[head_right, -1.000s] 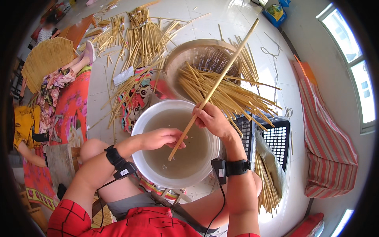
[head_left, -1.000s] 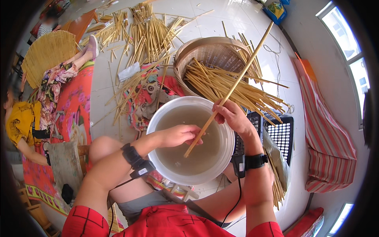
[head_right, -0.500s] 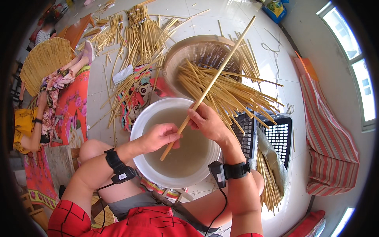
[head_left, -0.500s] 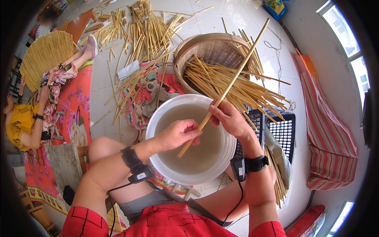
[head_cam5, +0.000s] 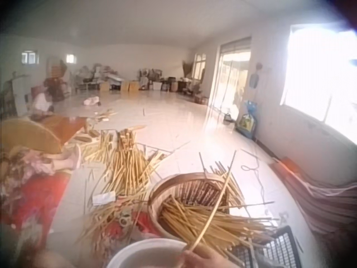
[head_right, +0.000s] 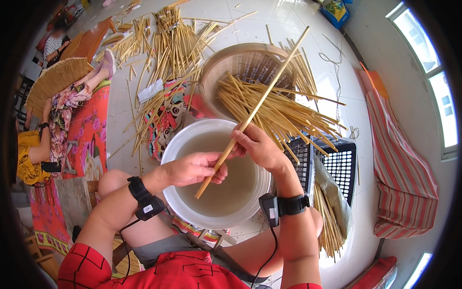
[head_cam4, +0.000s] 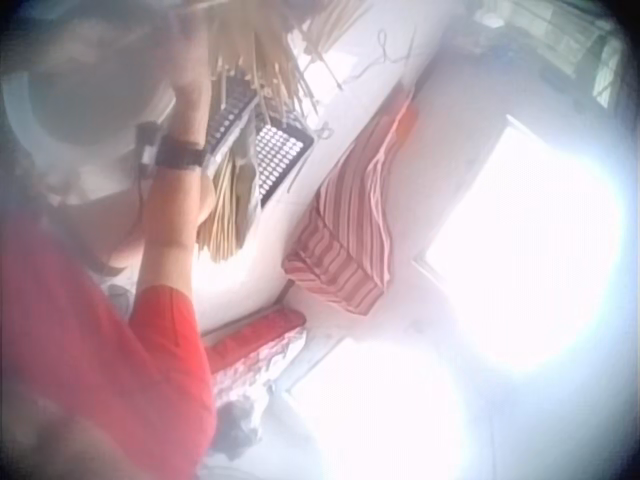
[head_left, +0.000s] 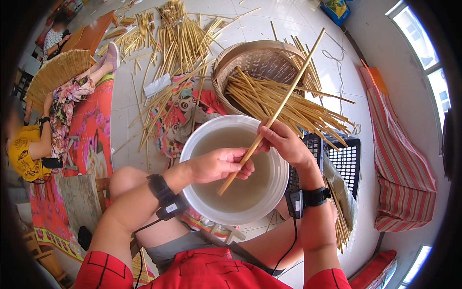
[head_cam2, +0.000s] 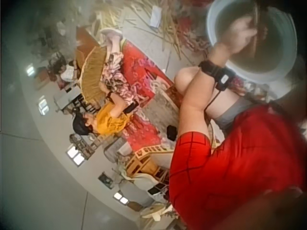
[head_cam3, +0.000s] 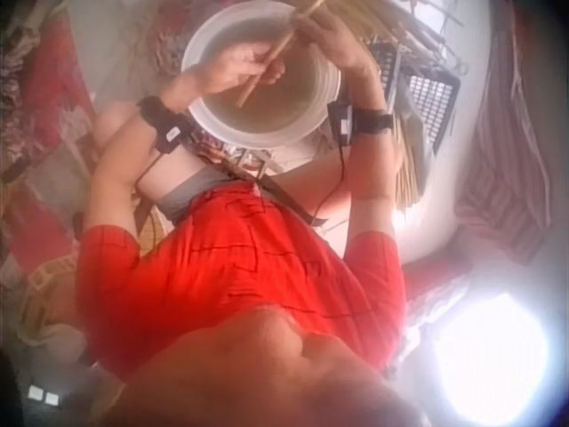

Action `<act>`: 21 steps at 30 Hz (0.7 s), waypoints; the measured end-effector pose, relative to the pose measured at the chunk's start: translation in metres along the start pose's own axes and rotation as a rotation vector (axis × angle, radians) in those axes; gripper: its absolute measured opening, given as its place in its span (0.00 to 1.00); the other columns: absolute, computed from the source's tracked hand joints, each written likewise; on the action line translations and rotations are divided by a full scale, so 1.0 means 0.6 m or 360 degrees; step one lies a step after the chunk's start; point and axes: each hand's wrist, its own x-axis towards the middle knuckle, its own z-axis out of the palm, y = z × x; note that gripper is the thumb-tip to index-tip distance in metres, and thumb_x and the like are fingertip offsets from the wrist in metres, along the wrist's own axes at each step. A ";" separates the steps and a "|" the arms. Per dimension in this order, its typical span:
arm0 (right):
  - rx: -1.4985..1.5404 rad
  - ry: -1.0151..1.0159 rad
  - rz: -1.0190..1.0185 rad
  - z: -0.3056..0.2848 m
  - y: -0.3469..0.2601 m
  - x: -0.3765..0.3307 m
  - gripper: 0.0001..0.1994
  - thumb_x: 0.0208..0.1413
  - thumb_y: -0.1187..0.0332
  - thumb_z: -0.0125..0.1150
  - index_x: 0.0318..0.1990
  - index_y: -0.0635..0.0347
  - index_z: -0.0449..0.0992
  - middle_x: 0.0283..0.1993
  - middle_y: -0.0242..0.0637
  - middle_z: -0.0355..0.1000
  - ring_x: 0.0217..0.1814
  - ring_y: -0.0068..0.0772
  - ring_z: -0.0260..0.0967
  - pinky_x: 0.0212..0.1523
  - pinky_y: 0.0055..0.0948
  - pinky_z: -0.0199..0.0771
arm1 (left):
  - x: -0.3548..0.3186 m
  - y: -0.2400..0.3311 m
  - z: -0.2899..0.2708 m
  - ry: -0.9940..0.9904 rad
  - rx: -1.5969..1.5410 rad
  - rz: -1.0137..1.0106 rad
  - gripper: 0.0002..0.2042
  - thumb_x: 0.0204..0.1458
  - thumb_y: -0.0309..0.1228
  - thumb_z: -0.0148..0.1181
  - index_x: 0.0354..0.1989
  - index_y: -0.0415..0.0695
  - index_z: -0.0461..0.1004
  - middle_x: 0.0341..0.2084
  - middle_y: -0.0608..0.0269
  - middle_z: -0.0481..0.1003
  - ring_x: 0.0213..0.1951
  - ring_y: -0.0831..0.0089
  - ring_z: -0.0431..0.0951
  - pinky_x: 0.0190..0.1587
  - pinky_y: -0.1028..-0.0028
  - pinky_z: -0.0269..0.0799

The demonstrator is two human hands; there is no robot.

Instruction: The person sits on the floor and repeatedly picks up thin bamboo sticks, dips them into a bucket of water, and rubs them with their hands. The person then places the treated sticks into a nearby basket. Another person is visible in the background working with similar materials.

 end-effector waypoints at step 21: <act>0.0128 0.0007 -0.0012 -0.006 0.002 0.001 0.10 0.67 0.64 0.47 0.39 0.62 0.69 0.29 0.29 0.67 0.28 0.18 0.63 0.31 0.20 0.67 | -0.004 0.022 0.005 -0.0255 0.0292 -0.0002 0.33 0.56 0.18 0.48 0.70 0.45 0.44 0.60 0.53 0.62 0.58 0.67 0.68 0.62 0.70 0.62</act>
